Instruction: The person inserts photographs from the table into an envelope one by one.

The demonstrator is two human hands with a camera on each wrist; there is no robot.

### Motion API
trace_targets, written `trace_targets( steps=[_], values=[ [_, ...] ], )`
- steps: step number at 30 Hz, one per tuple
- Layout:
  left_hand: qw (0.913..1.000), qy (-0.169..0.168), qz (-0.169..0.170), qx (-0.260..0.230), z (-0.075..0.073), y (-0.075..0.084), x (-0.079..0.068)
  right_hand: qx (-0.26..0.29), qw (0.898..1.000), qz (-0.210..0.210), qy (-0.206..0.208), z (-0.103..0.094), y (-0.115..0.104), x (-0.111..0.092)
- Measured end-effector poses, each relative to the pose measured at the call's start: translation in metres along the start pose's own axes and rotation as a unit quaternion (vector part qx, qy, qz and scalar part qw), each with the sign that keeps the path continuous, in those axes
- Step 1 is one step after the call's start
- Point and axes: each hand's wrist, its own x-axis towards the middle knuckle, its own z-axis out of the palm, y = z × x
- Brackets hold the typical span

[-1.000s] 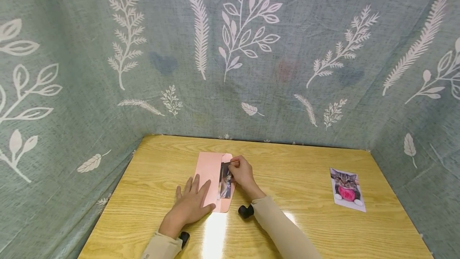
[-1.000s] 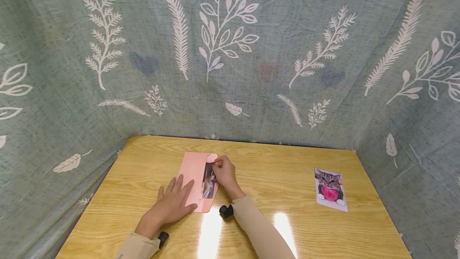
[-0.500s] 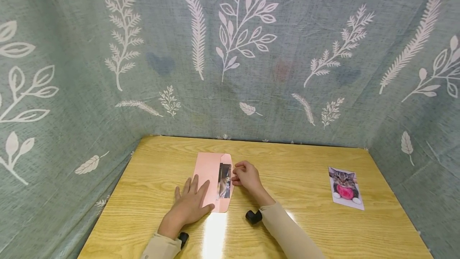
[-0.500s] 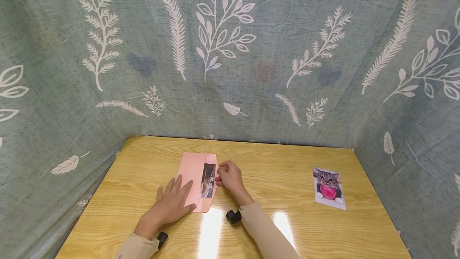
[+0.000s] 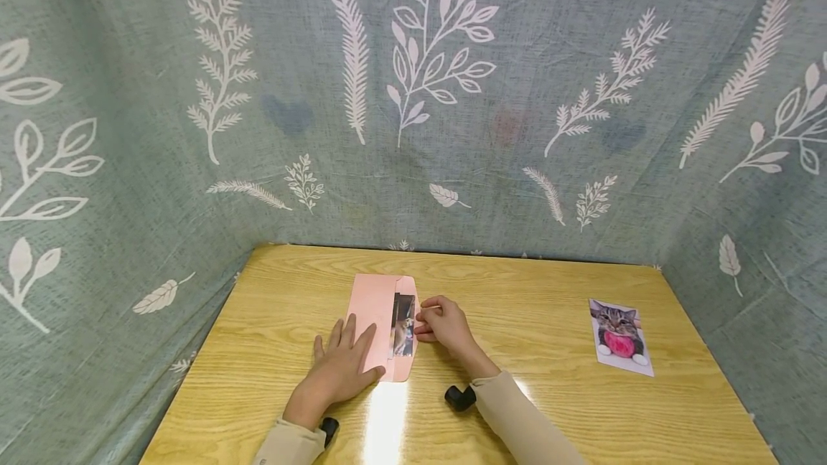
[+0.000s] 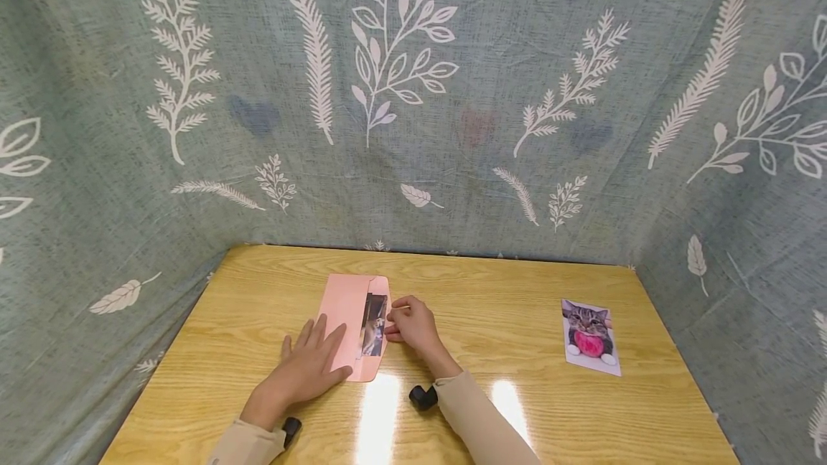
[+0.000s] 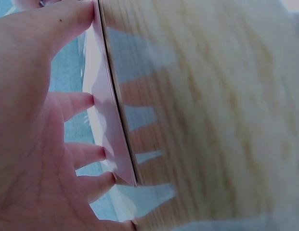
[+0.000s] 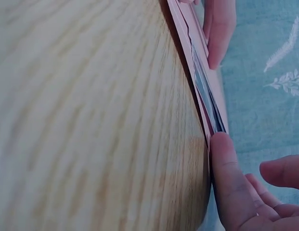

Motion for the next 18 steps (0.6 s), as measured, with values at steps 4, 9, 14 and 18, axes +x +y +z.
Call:
trace_targets(
  steps=[4, 9, 14, 18],
  values=[
    [1.0, 0.001, 0.0, 0.002, 0.0014, -0.0016, 0.0007, 0.004, 1.0, -0.006, -0.007, 0.0007, 0.001, -0.0006],
    [1.0, 0.005, 0.001, 0.006, 0.0033, -0.0032, 0.0012, 0.01, 1.0, -0.004, -0.009, 0.0012, 0.0008, -0.0018],
    [0.9999, 0.009, 0.004, 0.004, 0.0031, -0.0032, 0.0012, 0.009, 1.0, -0.004, -0.008, 0.0023, -0.0001, -0.002],
    [1.0, 0.008, 0.005, 0.0, 0.0024, -0.0031, 0.0006, 0.012, 1.0, -0.002, -0.015, 0.0035, -0.0026, -0.0036]
  ],
)
